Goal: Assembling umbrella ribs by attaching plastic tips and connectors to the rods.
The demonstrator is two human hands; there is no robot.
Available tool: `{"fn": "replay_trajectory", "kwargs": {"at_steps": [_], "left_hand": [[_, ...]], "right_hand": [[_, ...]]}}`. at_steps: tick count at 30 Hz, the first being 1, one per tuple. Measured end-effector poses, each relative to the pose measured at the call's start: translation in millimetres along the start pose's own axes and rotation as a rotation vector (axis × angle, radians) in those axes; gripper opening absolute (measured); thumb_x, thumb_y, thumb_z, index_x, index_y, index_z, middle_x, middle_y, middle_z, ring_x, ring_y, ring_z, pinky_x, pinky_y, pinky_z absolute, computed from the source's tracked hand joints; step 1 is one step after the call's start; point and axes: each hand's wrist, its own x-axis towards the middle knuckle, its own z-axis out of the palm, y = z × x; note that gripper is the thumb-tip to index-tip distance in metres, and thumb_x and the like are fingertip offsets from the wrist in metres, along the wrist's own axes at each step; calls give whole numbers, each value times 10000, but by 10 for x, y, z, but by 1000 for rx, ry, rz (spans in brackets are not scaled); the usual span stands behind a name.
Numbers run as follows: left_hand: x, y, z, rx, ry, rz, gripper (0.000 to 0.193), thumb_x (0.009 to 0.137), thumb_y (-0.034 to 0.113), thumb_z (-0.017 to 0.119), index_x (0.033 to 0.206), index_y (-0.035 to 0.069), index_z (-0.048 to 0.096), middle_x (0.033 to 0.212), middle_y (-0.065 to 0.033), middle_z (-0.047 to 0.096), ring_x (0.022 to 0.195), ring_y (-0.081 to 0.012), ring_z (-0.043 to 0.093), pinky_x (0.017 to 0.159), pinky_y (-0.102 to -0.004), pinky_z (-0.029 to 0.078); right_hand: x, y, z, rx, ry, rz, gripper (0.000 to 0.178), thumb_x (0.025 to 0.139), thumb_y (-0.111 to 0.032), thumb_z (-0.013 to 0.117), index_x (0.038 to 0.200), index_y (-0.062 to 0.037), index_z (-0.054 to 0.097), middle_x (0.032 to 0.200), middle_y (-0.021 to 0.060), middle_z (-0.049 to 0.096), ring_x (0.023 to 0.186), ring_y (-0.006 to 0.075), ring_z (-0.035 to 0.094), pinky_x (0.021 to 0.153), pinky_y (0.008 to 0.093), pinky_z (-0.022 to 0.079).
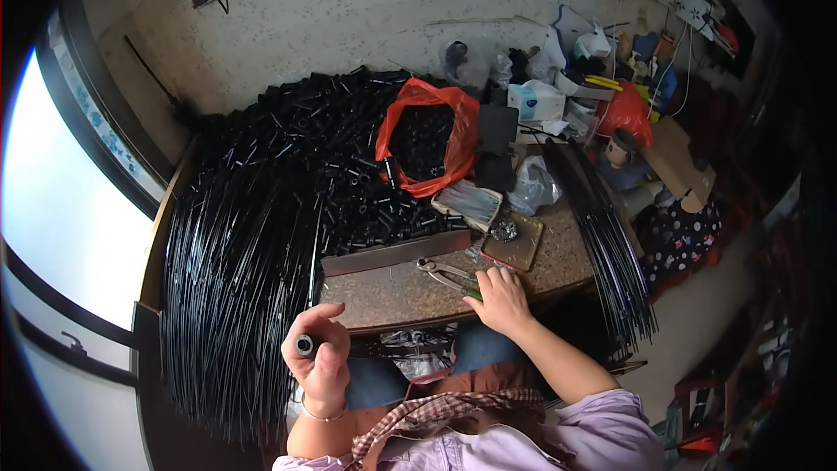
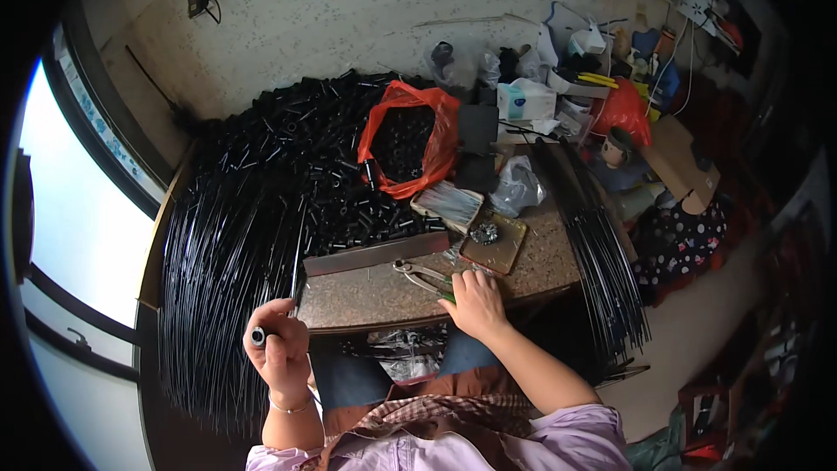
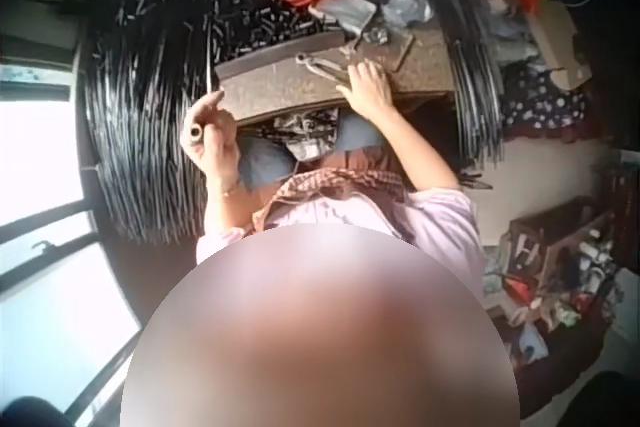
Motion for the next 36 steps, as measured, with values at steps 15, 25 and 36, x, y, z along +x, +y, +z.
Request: {"fn": "replay_trajectory", "kwargs": {"at_steps": [15, 25, 36], "left_hand": [[610, 491, 504, -98, 200, 169, 897, 826, 686, 297, 1357, -34, 236, 1086, -122, 521, 958, -178, 537, 760, -302, 461], [390, 257, -590, 805, -532, -432, 356, 805, 258, 652, 1073, 30, 593, 935, -115, 616, 831, -163, 593, 653, -262, 479], [536, -31, -2611, 2095, 182, -353, 128, 802, 90, 462, 851, 11, 550, 827, -123, 588, 779, -275, 586, 626, -373, 510]], "right_hand": [[-365, -31, -1032, 610, 188, -218, 573, 674, -4, 653, 1217, -34, 474, 1079, 160, 592, 852, 292, 629, 748, 343, 503], [-587, 2475, -971, -148, 283, 667, 399, 772, -47, 599, 1143, 49, 490, 1164, 200, 508, 1064, 352, 491, 894, 379, 401], [-445, 2074, -858, -121, 354, 155, 352, 830, -302, 575, 951, 26, 613, 979, 226, 592, 914, 367, 548, 814, 402, 429]]}}
